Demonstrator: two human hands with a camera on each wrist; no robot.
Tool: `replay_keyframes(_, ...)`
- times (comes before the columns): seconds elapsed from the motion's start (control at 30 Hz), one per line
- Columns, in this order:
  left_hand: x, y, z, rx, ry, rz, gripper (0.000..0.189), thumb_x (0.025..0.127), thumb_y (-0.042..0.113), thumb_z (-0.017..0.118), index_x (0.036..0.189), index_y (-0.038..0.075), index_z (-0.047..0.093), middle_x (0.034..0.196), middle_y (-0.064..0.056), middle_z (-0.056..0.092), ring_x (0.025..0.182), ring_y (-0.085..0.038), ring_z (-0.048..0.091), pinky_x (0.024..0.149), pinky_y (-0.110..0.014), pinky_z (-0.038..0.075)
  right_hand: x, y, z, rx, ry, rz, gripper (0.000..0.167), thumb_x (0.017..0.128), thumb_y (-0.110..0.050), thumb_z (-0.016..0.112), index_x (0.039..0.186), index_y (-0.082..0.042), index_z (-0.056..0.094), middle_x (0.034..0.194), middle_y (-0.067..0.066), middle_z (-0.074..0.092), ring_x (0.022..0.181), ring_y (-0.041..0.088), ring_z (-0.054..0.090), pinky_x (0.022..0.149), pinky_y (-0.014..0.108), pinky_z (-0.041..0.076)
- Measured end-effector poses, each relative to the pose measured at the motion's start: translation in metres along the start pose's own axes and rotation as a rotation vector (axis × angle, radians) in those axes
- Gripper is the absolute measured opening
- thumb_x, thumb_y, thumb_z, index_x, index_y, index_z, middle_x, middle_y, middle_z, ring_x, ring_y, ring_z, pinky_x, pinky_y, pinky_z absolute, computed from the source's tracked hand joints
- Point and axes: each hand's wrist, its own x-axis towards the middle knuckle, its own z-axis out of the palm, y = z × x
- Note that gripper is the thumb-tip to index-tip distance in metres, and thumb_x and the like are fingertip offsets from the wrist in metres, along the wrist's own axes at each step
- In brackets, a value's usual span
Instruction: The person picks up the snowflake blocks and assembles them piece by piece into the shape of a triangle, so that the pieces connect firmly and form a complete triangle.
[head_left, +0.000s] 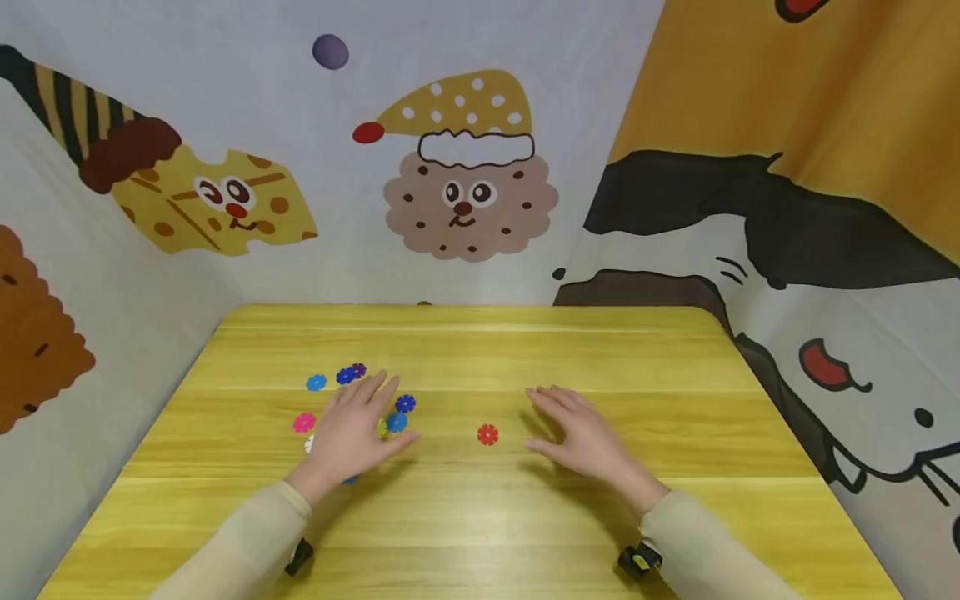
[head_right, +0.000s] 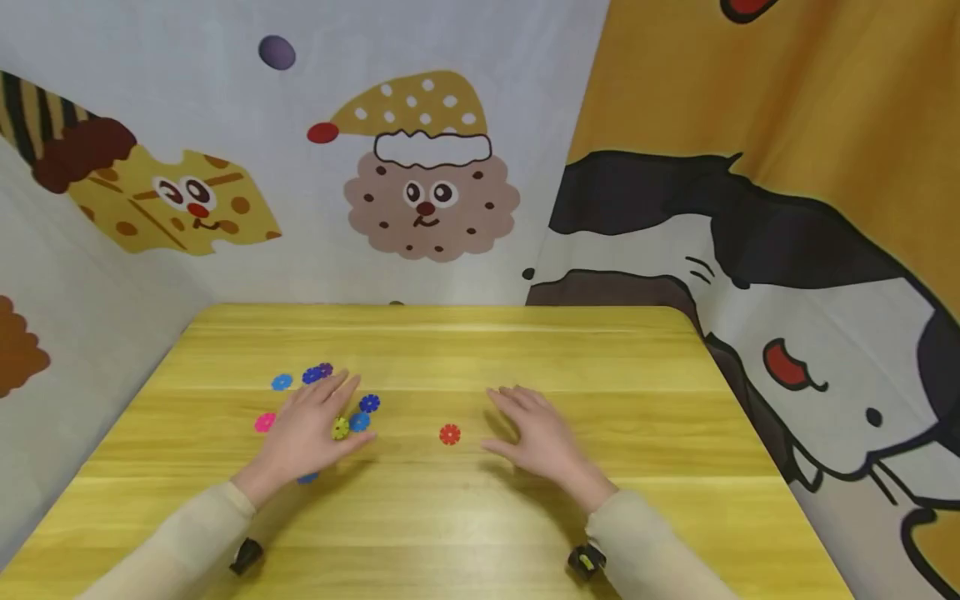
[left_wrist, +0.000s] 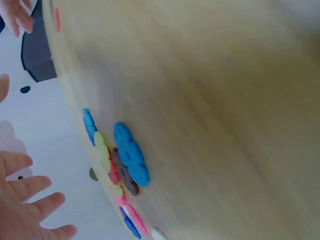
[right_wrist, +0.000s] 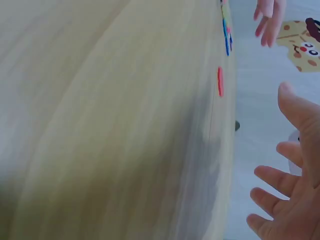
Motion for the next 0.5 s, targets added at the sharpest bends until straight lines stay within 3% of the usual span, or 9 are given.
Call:
replay_keyframes(0.23, 0.010, 0.003, 0.000, -0.118, -0.008, -0.027, 0.082, 0.081, 0.054, 0.077, 0.139, 0.000, 0.054, 0.133, -0.021, 0.058, 0.122, -0.041, 0.054, 0.101, -0.058, 0.042, 0.015, -0.015, 0.013, 0.222, 0.015, -0.022, 0.063, 0.082, -0.025, 0.082, 0.137, -0.006, 0.058, 0.129, 0.014, 0.061, 0.120, 0.036, 0.054, 0.099, 0.056, 0.044)
replay_keyframes(0.33, 0.013, 0.000, 0.001, -0.199, -0.060, -0.062, 0.075, 0.082, 0.046, 0.079, 0.136, -0.002, 0.056, 0.129, -0.022, 0.061, 0.116, -0.040, 0.058, 0.096, -0.055, 0.047, 0.020, -0.019, 0.020, 0.260, -0.010, -0.026, 0.057, 0.083, -0.021, 0.081, 0.133, -0.004, 0.060, 0.127, 0.013, 0.063, 0.117, 0.035, 0.056, 0.099, 0.054, 0.045)
replay_keyframes(0.5, 0.018, -0.011, 0.004, -0.425, -0.179, -0.154, 0.065, 0.087, 0.029, 0.078, 0.137, -0.003, 0.054, 0.132, -0.021, 0.059, 0.115, -0.037, 0.059, 0.096, -0.053, 0.048, 0.023, -0.022, 0.029, 0.284, -0.084, 0.010, 0.054, 0.085, -0.021, 0.079, 0.134, -0.005, 0.060, 0.126, 0.011, 0.062, 0.115, 0.031, 0.056, 0.098, 0.051, 0.046)
